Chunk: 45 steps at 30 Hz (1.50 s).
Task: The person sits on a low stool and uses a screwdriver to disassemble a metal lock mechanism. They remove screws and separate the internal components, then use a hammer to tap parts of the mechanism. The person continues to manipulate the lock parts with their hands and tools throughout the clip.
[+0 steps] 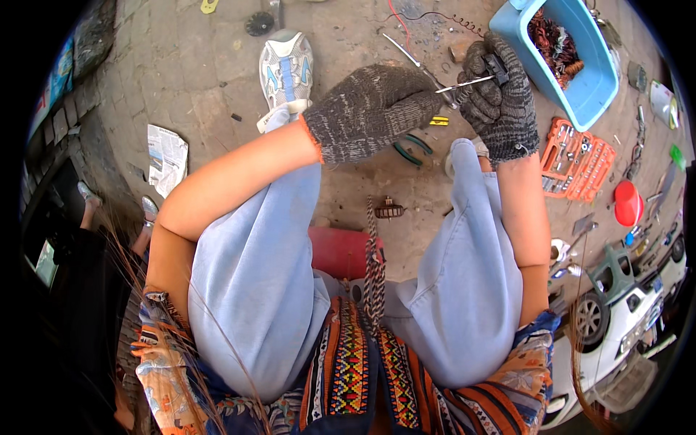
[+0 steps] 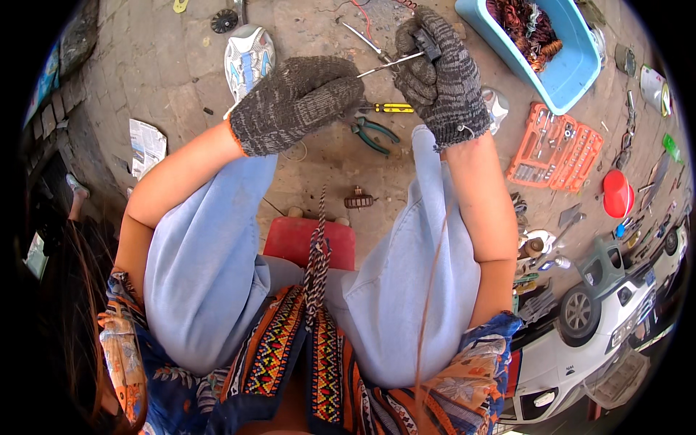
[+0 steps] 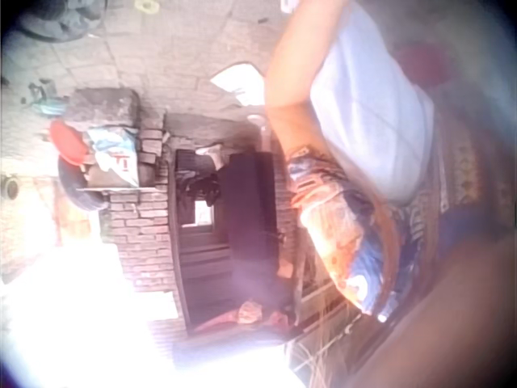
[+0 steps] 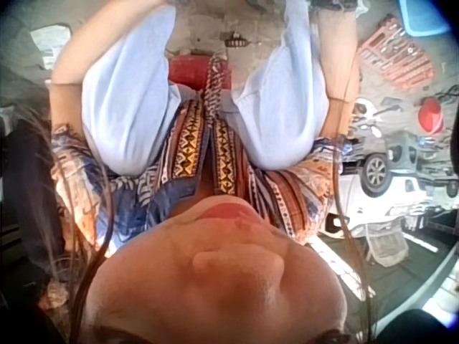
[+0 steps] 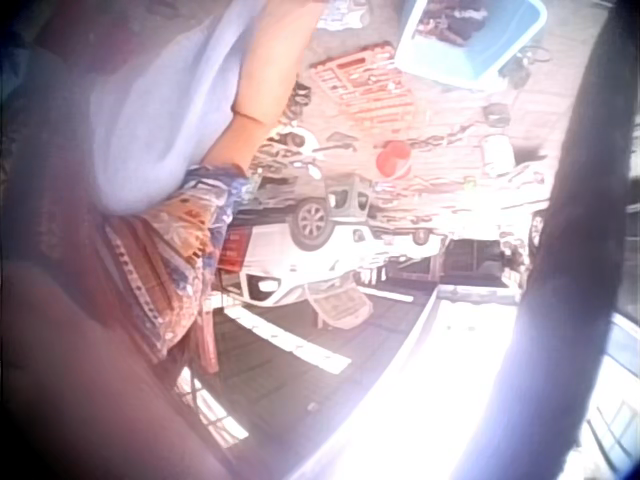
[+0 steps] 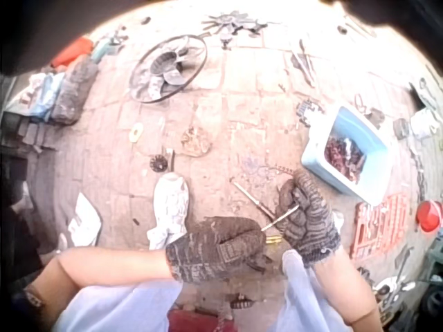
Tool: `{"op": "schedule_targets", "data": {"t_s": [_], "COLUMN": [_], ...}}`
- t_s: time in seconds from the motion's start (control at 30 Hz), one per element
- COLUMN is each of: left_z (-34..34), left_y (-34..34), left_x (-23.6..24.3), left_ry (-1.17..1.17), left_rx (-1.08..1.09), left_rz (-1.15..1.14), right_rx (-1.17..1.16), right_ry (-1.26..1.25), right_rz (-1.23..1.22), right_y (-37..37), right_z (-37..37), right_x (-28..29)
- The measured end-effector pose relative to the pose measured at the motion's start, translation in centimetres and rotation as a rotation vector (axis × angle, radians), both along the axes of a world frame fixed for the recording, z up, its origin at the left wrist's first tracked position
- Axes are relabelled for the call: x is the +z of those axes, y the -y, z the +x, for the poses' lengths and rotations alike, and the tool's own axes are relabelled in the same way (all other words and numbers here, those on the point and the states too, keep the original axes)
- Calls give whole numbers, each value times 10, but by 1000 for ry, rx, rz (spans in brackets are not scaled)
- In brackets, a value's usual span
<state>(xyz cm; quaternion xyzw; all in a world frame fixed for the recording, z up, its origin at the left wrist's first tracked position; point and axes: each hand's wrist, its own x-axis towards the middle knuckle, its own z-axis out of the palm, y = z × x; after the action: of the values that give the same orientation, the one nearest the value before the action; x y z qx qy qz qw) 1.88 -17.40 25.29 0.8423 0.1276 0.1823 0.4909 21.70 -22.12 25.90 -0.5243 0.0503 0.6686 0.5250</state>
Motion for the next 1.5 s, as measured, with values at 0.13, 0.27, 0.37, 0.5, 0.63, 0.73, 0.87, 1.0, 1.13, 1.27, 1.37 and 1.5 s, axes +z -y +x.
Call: {"op": "schedule_targets", "data": {"t_s": [0.13, 0.27, 0.37, 0.5, 0.63, 0.73, 0.87, 1.0, 1.13, 1.27, 1.37, 1.5], "left_z": [-15, -17, -26, -31, -12, -18, -20, -12, 10, 22, 17, 6], "left_y": [-1, -6, 2, 10, 12, 20, 17, 2, -11, -10, -4, -8], "left_x": [-9, -7, -26, -49, -55, -75, -57, -25, 32, 30, 14, 11], "left_ry": [-21, -14, 80, -423, -773, -669, -532, -159, 4, 134, 120, 111], "left_rx": [-16, -114, -133, -40, -61, -74, -43, 38, 302, 423, 320, 307], "left_rz": [195, -421, -70, -7, -310, -225, 131, 82, -67, 71, -124, -520], "right_rx": [137, -173, -92, 109, 172, 219, 188, 207, 365, 787, 412, 193], "right_ry": [-34, 382, 307, -288, -547, -635, -569, -528, -178, 457, -62, -245], "right_rz": [-58, 40, 159, 279, 397, 417, 298, 290, 438, 502, 276, -45], "right_y": [11, -4, 7, 17, 12, 15, 18, 17, 49, 48, 27, 13], "right_z": [3, 20, 45, 30, 28, 23, 23, 17, 29, 22, -11, -19], "right_x": [3, 4, -5, -3, -8, -8, -9, -17, -28, -36, -5, 8]}}
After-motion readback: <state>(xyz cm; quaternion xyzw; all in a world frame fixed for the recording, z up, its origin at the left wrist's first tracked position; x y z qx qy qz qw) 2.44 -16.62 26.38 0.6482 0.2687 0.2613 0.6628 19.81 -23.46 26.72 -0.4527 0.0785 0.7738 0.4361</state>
